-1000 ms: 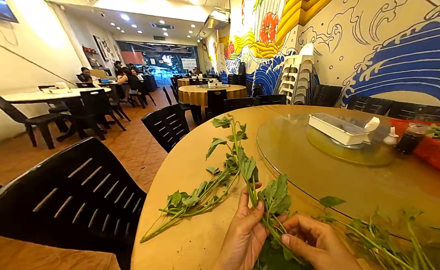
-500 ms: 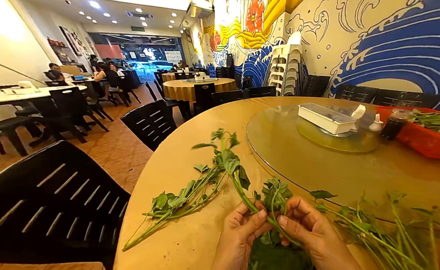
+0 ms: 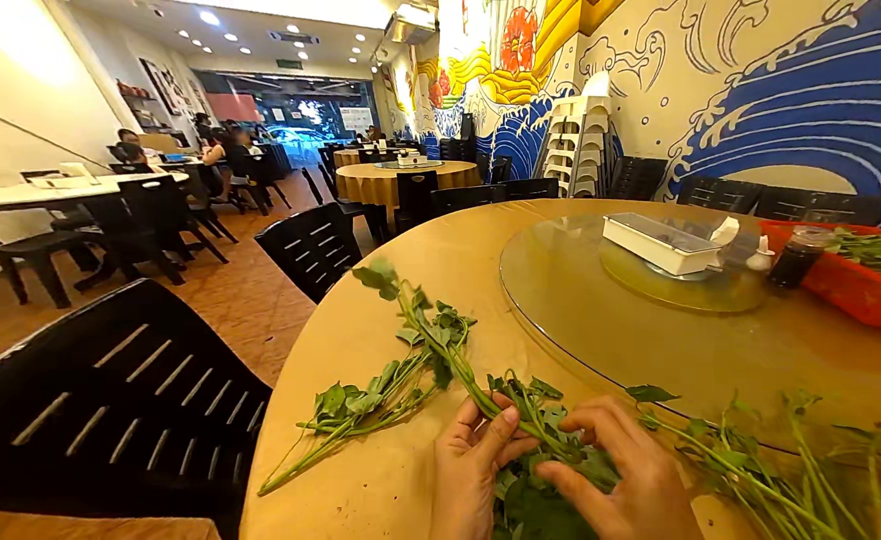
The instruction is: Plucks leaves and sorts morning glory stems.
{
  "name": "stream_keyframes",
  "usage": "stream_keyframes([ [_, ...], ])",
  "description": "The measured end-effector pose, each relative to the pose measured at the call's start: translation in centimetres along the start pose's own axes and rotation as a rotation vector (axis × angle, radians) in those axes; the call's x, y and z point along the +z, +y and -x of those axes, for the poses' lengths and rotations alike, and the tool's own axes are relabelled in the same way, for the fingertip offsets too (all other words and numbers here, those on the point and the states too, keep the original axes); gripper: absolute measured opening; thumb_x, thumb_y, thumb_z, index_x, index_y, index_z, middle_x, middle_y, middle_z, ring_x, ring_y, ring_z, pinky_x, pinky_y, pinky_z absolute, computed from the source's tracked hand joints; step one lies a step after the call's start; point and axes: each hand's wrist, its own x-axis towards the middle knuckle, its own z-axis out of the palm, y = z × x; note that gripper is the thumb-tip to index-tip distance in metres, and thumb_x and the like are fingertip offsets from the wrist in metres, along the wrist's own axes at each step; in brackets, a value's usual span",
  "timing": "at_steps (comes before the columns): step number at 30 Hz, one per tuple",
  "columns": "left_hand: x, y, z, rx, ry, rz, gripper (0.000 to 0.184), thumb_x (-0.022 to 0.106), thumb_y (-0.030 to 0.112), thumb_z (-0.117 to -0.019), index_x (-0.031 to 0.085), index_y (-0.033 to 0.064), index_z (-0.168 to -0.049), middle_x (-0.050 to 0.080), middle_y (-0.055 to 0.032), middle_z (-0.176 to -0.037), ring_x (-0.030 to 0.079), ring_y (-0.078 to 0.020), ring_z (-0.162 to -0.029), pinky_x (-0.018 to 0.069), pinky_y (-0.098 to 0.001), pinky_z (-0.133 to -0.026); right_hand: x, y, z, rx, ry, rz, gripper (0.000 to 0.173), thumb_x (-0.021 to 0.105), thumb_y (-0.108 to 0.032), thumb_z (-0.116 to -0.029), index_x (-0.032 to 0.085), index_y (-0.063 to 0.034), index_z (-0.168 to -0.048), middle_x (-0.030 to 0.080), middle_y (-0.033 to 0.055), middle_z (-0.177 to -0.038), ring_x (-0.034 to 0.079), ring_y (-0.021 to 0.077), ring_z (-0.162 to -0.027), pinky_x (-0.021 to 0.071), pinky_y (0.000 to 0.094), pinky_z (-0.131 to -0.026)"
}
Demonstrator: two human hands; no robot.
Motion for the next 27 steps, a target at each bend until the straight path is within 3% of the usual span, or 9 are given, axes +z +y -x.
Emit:
stream_keyframes([
  [2,0.1,-0.2,0.2,0.011,-0.006,-0.017,0.012,0.054,-0.01,-0.0972,0.06,-0.0046,-0.106,0.071,-0.0079,-0.093,0.074,-0.0158,-0.076,0.0652,-0.03,-0.07,0.5,0.5,0.2,-0.106,0.041,0.103,0.024,0.07,-0.031,-0.0955,0.075,-0.0084,-0.097,0.07,0.0105,-0.095,0.067,0.018,-0.084,0.0557,0.027,-0.069],
  [4,0.2,-0.3,0.4,0.029,0.002,-0.018,0.012,0.053,-0.01,-0.0974,0.06,-0.0046,-0.105,0.071,-0.008,-0.093,0.074,-0.0159,-0.077,0.0652,-0.03,-0.072,0.7,0.7,0.3,-0.073,0.071,0.039,0.017,0.067,-0.022,-0.0976,0.076,-0.0083,-0.093,0.07,0.0074,-0.092,0.066,0.0129,-0.084,0.0547,0.0225,-0.072],
  [7,0.2,-0.4,0.4,0.076,0.049,-0.002,0.012,0.051,-0.009,-0.0981,0.059,-0.005,-0.106,0.07,-0.0077,-0.095,0.073,-0.0151,-0.076,0.0651,-0.0297,-0.072,-0.1,-0.9,0.0,0.266,0.089,-0.309,0.01,0.065,-0.007,-0.0957,0.072,-0.0003,-0.097,0.07,0.0038,-0.089,0.067,0.0046,-0.076,0.0573,0.0177,-0.069],
  [12,0.7,-0.1,0.9,0.12,0.107,0.028,0.012,0.049,-0.01,-0.0995,0.057,-0.0032,-0.106,0.07,-0.0048,-0.094,0.074,-0.0135,-0.077,0.0654,-0.0291,-0.072,-0.8,-2.3,-1.2,0.848,0.153,-0.91,0.01,0.045,0.002,-0.1052,0.054,-0.0003,-0.101,0.07,0.0076,-0.091,0.072,0.0137,-0.076,0.0618,0.0265,-0.075],
  [16,1.0,-0.2,1.3,0.146,0.126,0.05,0.014,0.047,-0.011,-0.0996,0.056,-0.0026,-0.105,0.07,-0.0035,-0.094,0.074,-0.0125,-0.078,0.0655,-0.029,-0.073,-0.8,-2.6,-1.6,1.084,0.228,-1.126,0.013,0.041,0.0,-0.1078,0.052,-0.0009,-0.101,0.07,0.0084,-0.088,0.072,0.0138,-0.072,0.0621,0.0256,-0.073],
  [24,1.2,-0.9,2.1,0.265,0.103,0.043,0.017,0.049,-0.013,-0.0979,0.058,-0.001,-0.106,0.072,0.0007,-0.095,0.075,-0.0112,-0.082,0.0658,-0.0295,-0.077,-0.9,-2.8,-1.7,1.116,0.278,-1.199,0.014,0.04,-0.002,-0.1087,0.051,-0.0018,-0.101,0.07,0.0082,-0.089,0.072,0.0136,-0.072,0.0624,0.0254,-0.073],
  [27,1.2,-1.8,2.7,0.32,0.044,0.035,0.02,0.05,-0.013,-0.0972,0.06,0.0031,-0.104,0.073,0.0033,-0.096,0.075,-0.0102,-0.085,0.0656,-0.0299,-0.08,-1.0,-3.0,-1.6,0.994,0.302,-1.068,0.009,0.041,0.0,-0.1077,0.049,-0.0015,-0.103,0.068,0.0103,-0.1,0.071,0.0142,-0.076,0.0616,0.0267,-0.075],
])
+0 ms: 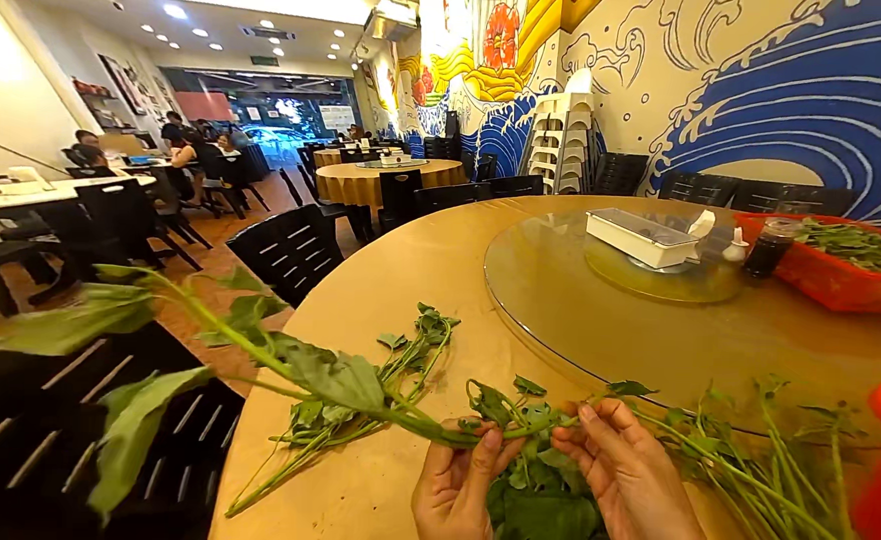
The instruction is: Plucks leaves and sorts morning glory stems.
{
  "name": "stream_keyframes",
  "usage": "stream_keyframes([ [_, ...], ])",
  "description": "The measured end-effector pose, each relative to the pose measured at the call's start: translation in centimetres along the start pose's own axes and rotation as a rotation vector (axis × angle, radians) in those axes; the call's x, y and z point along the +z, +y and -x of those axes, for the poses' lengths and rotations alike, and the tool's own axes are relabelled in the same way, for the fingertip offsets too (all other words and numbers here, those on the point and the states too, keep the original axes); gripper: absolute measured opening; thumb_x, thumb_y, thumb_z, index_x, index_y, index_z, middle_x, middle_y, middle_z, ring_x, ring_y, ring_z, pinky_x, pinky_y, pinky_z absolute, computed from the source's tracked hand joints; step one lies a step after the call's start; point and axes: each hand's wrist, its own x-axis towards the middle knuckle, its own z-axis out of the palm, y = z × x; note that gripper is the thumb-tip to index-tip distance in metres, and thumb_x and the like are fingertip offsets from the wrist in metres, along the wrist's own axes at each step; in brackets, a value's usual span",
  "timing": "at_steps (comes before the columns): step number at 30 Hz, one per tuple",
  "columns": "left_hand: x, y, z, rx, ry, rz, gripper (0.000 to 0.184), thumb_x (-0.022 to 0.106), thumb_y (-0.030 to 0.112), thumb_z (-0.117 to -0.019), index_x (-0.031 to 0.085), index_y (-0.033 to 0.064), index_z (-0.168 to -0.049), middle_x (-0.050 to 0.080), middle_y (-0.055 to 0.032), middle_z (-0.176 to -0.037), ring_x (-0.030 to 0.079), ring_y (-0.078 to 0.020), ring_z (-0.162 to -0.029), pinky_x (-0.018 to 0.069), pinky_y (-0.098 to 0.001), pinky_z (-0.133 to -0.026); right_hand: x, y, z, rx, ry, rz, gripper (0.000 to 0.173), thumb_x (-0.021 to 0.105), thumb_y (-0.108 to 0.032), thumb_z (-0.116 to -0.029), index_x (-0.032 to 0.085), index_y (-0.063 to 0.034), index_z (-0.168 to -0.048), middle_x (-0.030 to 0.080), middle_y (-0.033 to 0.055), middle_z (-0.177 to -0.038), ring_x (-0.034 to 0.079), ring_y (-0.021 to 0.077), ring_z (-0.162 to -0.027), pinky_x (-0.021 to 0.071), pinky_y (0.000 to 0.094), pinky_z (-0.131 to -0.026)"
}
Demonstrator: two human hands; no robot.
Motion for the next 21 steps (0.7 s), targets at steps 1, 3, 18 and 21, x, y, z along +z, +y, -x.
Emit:
stream_keyframes([
  [1,-0.1,-0.2,0.4,0.019,-0.04,-0.001,0.021,0.05,-0.012,-0.0975,0.061,0.0054,-0.103,0.073,0.0043,-0.098,0.075,-0.0099,-0.088,0.0653,-0.0304,-0.082,-0.2,0.0,-0.1,-0.045,-0.007,0.043,0.008,0.041,0.0,-0.1073,0.048,-0.0015,-0.105,0.068,0.0106,-0.104,0.071,0.0132,-0.077,0.0609,0.0261,-0.075],
  [3,-0.3,-0.4,0.9,0.067,-0.121,-0.009,0.024,0.054,-0.008,-0.098,0.064,0.0126,-0.1,0.072,0.0074,-0.101,0.074,-0.0081,-0.092,0.0647,-0.0302,-0.084,-0.4,0.0,-0.3,-0.076,-0.014,0.076,0.007,0.042,0.001,-0.1066,0.048,-0.0017,-0.103,0.069,0.0101,-0.1,0.071,0.0129,-0.075,0.0608,0.0256,-0.073],
  [18,-1.1,1.8,-2.2,-0.067,-0.038,-0.061,0.019,0.043,-0.007,-0.1018,0.056,0.0025,-0.111,0.07,0.0018,-0.102,0.073,-0.0105,-0.088,0.0647,-0.0292,-0.079,-2.2,-2.3,-2.2,-0.381,-0.159,0.495,0.007,0.055,-0.006,-0.1022,0.061,-0.0035,-0.105,0.072,0.0027,-0.079,0.068,0.0098,-0.065,0.0572,0.0225,-0.062],
  [21,-2.1,2.2,-3.7,-0.079,-0.034,-0.065,0.023,0.04,-0.005,-0.1024,0.053,-0.0023,-0.122,0.069,-0.003,-0.107,0.073,-0.0119,-0.088,0.0643,-0.0296,-0.078,-3.4,-4.4,-1.7,-0.39,-0.341,0.908,0.012,0.061,-0.015,-0.0995,0.069,-0.0055,-0.102,0.071,-0.0013,-0.079,0.067,0.0074,-0.067,0.0561,0.0238,-0.062],
])
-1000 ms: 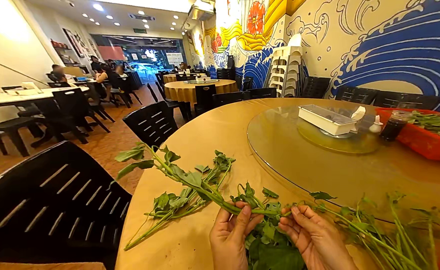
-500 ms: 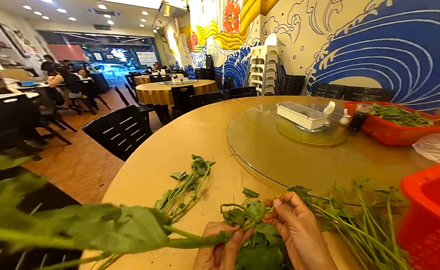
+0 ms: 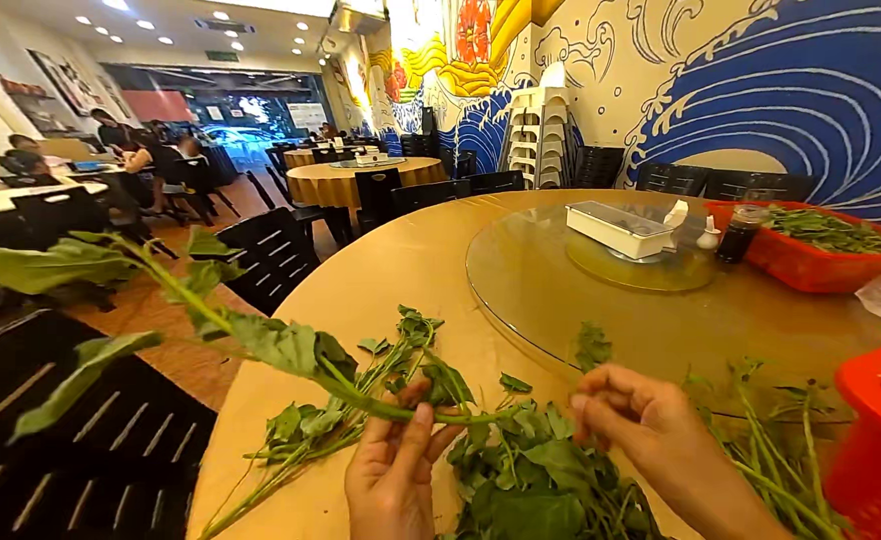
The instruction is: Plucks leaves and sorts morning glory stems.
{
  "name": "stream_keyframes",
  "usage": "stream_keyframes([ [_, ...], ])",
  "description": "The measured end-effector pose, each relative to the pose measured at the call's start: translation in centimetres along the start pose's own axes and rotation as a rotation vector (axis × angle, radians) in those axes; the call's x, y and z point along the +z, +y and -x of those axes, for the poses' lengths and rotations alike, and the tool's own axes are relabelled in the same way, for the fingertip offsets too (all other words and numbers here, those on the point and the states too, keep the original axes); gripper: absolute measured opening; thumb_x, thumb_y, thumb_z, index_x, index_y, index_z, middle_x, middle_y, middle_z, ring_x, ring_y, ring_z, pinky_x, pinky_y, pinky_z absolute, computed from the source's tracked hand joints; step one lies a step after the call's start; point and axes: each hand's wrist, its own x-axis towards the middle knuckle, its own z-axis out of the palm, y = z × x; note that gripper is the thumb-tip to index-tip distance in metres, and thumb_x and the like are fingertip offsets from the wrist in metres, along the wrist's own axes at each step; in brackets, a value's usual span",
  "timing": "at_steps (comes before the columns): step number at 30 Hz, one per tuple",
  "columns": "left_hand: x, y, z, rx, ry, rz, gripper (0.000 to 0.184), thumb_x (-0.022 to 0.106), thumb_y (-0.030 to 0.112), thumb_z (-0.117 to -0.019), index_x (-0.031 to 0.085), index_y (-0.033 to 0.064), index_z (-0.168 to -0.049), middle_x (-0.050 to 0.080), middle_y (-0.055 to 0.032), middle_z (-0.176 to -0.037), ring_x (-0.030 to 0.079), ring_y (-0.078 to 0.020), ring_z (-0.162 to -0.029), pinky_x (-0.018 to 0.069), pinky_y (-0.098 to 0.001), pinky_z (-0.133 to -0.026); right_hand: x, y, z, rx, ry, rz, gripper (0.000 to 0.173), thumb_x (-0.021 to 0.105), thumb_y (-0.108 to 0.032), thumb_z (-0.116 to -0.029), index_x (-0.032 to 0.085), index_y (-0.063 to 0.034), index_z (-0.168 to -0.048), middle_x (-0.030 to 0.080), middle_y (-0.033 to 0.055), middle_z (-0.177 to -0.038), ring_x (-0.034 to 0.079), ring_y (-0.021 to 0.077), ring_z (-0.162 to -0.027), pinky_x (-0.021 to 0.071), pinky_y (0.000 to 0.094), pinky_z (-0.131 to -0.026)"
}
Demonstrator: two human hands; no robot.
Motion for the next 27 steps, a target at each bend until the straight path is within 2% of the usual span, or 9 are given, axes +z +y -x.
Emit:
stream_keyframes([
  [3,-0.4,-0.1,-0.5,-0.036,-0.047,0.002,0.025,0.041,-0.004,-0.1023,0.053,-0.0035,-0.124,0.069,-0.0049,-0.112,0.073,-0.0126,-0.088,0.064,-0.03,-0.077,-2.0,-1.6,0.7,0.056,-0.496,0.35,0.03,0.063,-0.031,-0.1016,0.077,-0.0049,-0.11,0.076,0.0111,-0.095,0.072,0.025,-0.087,0.0566,0.0498,-0.082],
  [4,-0.3,-0.1,-0.4,-0.054,-0.067,0.005,0.025,0.041,-0.004,-0.1022,0.053,-0.0036,-0.124,0.068,-0.0054,-0.114,0.072,-0.0131,-0.088,0.0638,-0.0302,-0.076,-2.1,-1.8,0.7,0.071,-0.546,0.411,0.033,0.063,-0.034,-0.1021,0.077,-0.0061,-0.112,0.076,0.0123,-0.1,0.073,0.0277,-0.091,0.0555,0.0533,-0.085],
  [7,0.0,-0.3,-0.1,-0.11,-0.131,0.025,0.027,0.041,-0.005,-0.1017,0.053,-0.0049,-0.126,0.068,-0.0076,-0.115,0.073,-0.0141,-0.085,0.0643,-0.0309,-0.075,-2.0,-0.7,0.1,0.118,-0.305,0.573,0.03,0.057,-0.026,-0.1045,0.074,-0.0016,-0.107,0.073,0.0178,-0.097,0.07,0.0347,-0.092,0.0533,0.0563,-0.083],
  [10,0.1,-0.3,0.0,-0.147,-0.143,0.041,0.029,0.041,-0.007,-0.1006,0.052,-0.0058,-0.128,0.066,-0.009,-0.119,0.072,-0.0139,-0.083,0.0639,-0.0297,-0.074,-2.7,0.4,-1.5,0.408,-0.254,0.826,0.028,0.061,-0.016,-0.1023,0.068,-0.0038,-0.126,0.063,0.0221,-0.126,0.06,0.0391,-0.118,0.0479,0.0555,-0.098],
  [12,0.0,-0.3,-0.2,-0.151,-0.143,0.04,0.03,0.04,-0.007,-0.1005,0.051,-0.0057,-0.129,0.066,-0.009,-0.121,0.072,-0.0136,-0.084,0.0639,-0.0297,-0.074,-3.2,1.9,-2.4,0.545,-0.284,0.929,0.037,0.063,-0.012,-0.0992,0.062,-0.005,-0.135,0.054,0.0262,-0.137,0.054,0.0437,-0.127,0.0461,0.0581,-0.099],
  [14,-0.1,-0.5,-0.3,-0.153,-0.147,0.027,0.031,0.04,-0.007,-0.1008,0.05,-0.0059,-0.13,0.066,-0.0094,-0.122,0.073,-0.0143,-0.084,0.0641,-0.0302,-0.074,-3.5,3.2,-3.0,0.62,-0.303,0.97,0.041,0.06,-0.006,-0.098,0.056,-0.0041,-0.138,0.057,0.0266,-0.135,0.056,0.0442,-0.125,0.0467,0.0592,-0.098],
  [19,-0.1,-0.5,-0.2,-0.17,-0.159,-0.006,0.032,0.04,-0.008,-0.1002,0.048,-0.0049,-0.131,0.066,-0.0081,-0.122,0.072,-0.0142,-0.085,0.0639,-0.0305,-0.074,-4.5,4.8,-3.4,0.672,-0.213,0.945,0.027,0.061,-0.008,-0.0987,0.065,-0.0031,-0.125,0.068,0.0219,-0.12,0.063,0.04,-0.116,0.0482,0.0575,-0.095],
  [24,-0.1,-0.8,0.0,-0.18,-0.227,-0.023,0.036,0.04,-0.008,-0.0993,0.048,-0.005,-0.134,0.065,-0.0063,-0.128,0.072,-0.0113,-0.084,0.0634,-0.0281,-0.074,-7.8,4.3,-2.5,0.568,0.199,0.887,0.02,0.065,-0.007,-0.0966,0.069,0.0026,-0.114,0.069,0.0274,-0.107,0.065,0.0464,-0.104,0.0491,0.0634,-0.087],
  [27,-0.3,-1.0,0.1,-0.198,-0.301,-0.019,0.038,0.042,-0.009,-0.0989,0.048,-0.0042,-0.136,0.066,-0.0052,-0.129,0.073,-0.0105,-0.083,0.0635,-0.0276,-0.073,-9.8,5.5,-2.3,0.588,0.33,0.885,0.018,0.067,-0.003,-0.0952,0.068,0.0078,-0.11,0.067,0.0317,-0.106,0.065,0.0494,-0.104,0.0488,0.0636,-0.09],
])
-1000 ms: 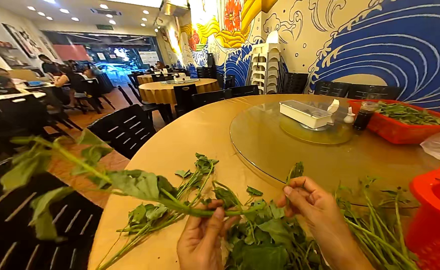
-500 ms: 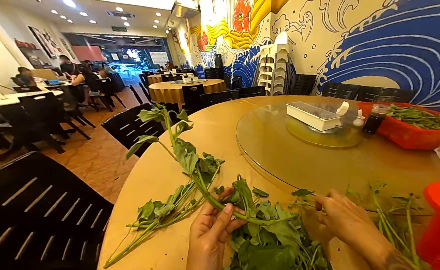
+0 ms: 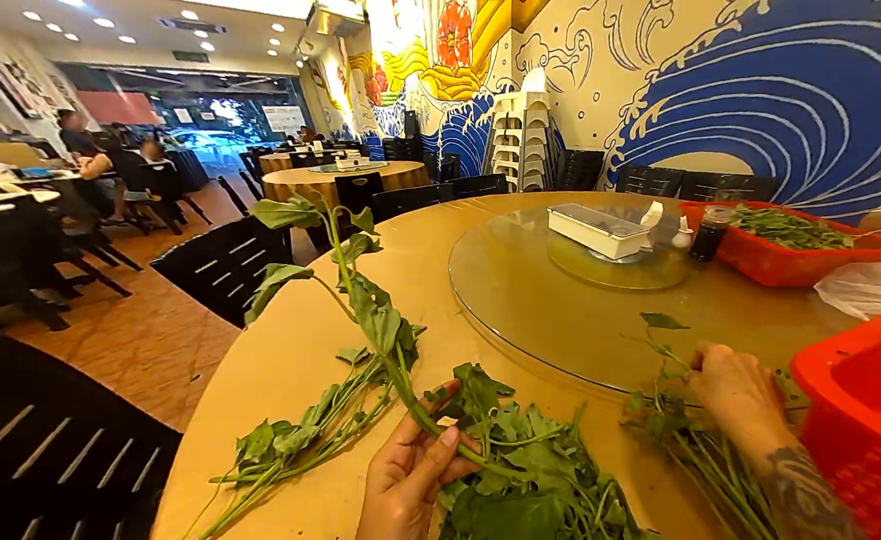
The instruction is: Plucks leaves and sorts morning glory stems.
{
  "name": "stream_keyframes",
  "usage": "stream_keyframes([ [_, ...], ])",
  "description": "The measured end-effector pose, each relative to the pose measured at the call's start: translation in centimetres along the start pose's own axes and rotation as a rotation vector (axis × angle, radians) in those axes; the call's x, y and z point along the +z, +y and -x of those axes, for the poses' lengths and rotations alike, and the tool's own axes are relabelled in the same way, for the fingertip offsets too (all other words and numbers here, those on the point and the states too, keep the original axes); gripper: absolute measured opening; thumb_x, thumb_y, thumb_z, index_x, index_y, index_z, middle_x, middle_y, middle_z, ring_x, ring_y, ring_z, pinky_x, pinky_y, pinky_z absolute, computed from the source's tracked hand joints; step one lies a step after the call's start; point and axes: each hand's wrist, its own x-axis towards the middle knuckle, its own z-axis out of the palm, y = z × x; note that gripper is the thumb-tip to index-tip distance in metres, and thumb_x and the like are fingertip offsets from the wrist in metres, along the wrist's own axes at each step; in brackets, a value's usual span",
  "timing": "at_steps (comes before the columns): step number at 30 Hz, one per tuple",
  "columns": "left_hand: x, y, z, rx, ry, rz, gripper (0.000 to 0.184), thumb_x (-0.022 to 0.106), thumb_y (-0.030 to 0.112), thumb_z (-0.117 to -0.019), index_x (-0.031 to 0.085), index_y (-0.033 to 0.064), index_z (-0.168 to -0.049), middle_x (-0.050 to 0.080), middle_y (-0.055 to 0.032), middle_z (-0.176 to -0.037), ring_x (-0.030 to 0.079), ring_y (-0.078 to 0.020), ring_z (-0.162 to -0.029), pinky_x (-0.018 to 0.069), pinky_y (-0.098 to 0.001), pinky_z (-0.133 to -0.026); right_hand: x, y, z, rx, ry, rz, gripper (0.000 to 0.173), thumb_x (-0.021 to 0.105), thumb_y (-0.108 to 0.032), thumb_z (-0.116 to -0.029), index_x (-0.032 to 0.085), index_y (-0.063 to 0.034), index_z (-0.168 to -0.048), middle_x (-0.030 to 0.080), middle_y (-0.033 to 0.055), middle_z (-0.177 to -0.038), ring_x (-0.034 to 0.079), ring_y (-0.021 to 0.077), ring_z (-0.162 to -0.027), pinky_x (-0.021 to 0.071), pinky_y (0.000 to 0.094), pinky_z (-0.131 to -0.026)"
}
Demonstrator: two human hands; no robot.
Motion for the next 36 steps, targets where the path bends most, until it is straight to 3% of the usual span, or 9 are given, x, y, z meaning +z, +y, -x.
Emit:
stream_keyframes([
  [5,0.0,0.0,0.1,-0.078,-0.105,0.032,0.041,0.041,-0.009,-0.0989,0.046,-0.0038,-0.139,0.062,-0.0066,-0.136,0.072,-0.011,-0.084,0.0632,-0.0278,-0.074,0.6,0.6,-0.6,0.098,-0.143,0.038,0.026,0.068,-0.006,-0.0956,0.066,0.0111,-0.116,0.064,0.0322,-0.119,0.061,0.0464,-0.116,0.0472,0.0587,-0.099],
  [9,-0.1,0.0,0.2,-0.109,-0.124,0.072,0.041,0.041,-0.009,-0.0996,0.047,-0.0025,-0.14,0.064,-0.0064,-0.131,0.072,-0.0117,-0.083,0.0637,-0.0282,-0.074,0.9,0.5,-0.7,0.013,-0.018,-0.097,0.023,0.065,-0.001,-0.0954,0.065,0.0107,-0.116,0.064,0.0313,-0.115,0.062,0.0462,-0.112,0.0483,0.0591,-0.097],
  [15,-0.2,-0.1,0.4,-0.082,-0.183,0.06,0.035,0.046,-0.008,-0.0985,0.056,0.0007,-0.131,0.072,-0.0035,-0.117,0.074,-0.0127,-0.086,0.0646,-0.0305,-0.076,4.9,0.0,-1.6,-0.012,0.059,-0.206,0.047,0.07,-0.027,-0.0987,0.063,0.0092,-0.127,0.056,0.0333,-0.129,0.061,0.0472,-0.115,0.0488,0.0591,-0.097],
  [19,-0.2,-0.6,0.7,-0.014,-0.203,0.058,0.031,0.049,-0.007,-0.096,0.068,0.0125,-0.111,0.076,0.0031,-0.102,0.073,-0.0075,-0.087,0.0617,-0.0265,-0.079,4.9,-0.1,-1.8,-0.058,0.109,-0.301,0.02,0.066,-0.015,-0.1001,0.075,0.0003,-0.11,0.066,0.0249,-0.116,0.064,0.0402,-0.106,0.0503,0.0571,-0.093],
  [21,-0.1,-0.7,0.9,-0.003,-0.196,0.063,0.032,0.049,-0.006,-0.0949,0.066,0.0159,-0.11,0.074,0.007,-0.102,0.071,-0.0048,-0.089,0.0604,-0.0256,-0.08,3.7,-0.6,-1.1,-0.124,0.101,-0.481,0.018,0.066,-0.014,-0.1009,0.075,-0.0006,-0.107,0.071,0.0194,-0.103,0.067,0.0316,-0.09,0.0532,0.051,-0.082],
  [25,0.4,-0.8,1.5,-0.014,-0.25,0.08,0.026,0.057,0.002,-0.0975,0.067,0.0186,-0.114,0.073,0.0084,-0.107,0.071,-0.0044,-0.089,0.0618,-0.0268,-0.078,0.1,-3.4,1.8,-0.229,-0.132,-0.85,0.006,0.066,-0.008,-0.0988,0.07,-0.0036,-0.097,0.069,0.0049,-0.082,0.066,0.0113,-0.066,0.0571,0.0266,-0.064],
  [28,1.7,-0.8,2.3,-0.015,-0.256,0.031,0.03,0.054,-0.006,-0.0956,0.059,0.0085,-0.121,0.072,0.0068,-0.111,0.071,-0.0038,-0.087,0.0615,-0.0248,-0.075,-1.8,-4.8,4.9,-0.37,-0.38,-0.968,0.001,0.069,-0.006,-0.094,0.068,-0.0059,-0.093,0.071,0.0021,-0.082,0.069,0.01,-0.071,0.0594,0.0247,-0.069],
  [33,3.1,-1.4,3.1,0.059,-0.293,-0.09,0.046,0.062,-0.006,-0.094,0.051,-0.0046,-0.139,0.064,0.0012,-0.133,0.066,-0.0061,-0.111,0.0597,-0.029,-0.091,-1.6,-5.9,7.6,-0.577,-0.571,-0.963,0.008,0.07,-0.018,-0.0936,0.071,-0.0097,-0.093,0.071,-0.0044,-0.087,0.07,0.0052,-0.079,0.0599,0.0231,-0.074],
  [36,3.5,-1.8,3.6,0.116,-0.259,-0.07,0.037,0.064,-0.004,-0.0932,0.063,-0.0001,-0.13,0.067,0.0026,-0.127,0.068,-0.0049,-0.106,0.0613,-0.0281,-0.089,-0.5,-6.5,8.5,-0.7,-0.643,-0.936,0.009,0.068,-0.017,-0.0956,0.071,-0.0086,-0.095,0.069,-0.007,-0.087,0.065,-0.0009,-0.077,0.0554,0.0176,-0.071],
])
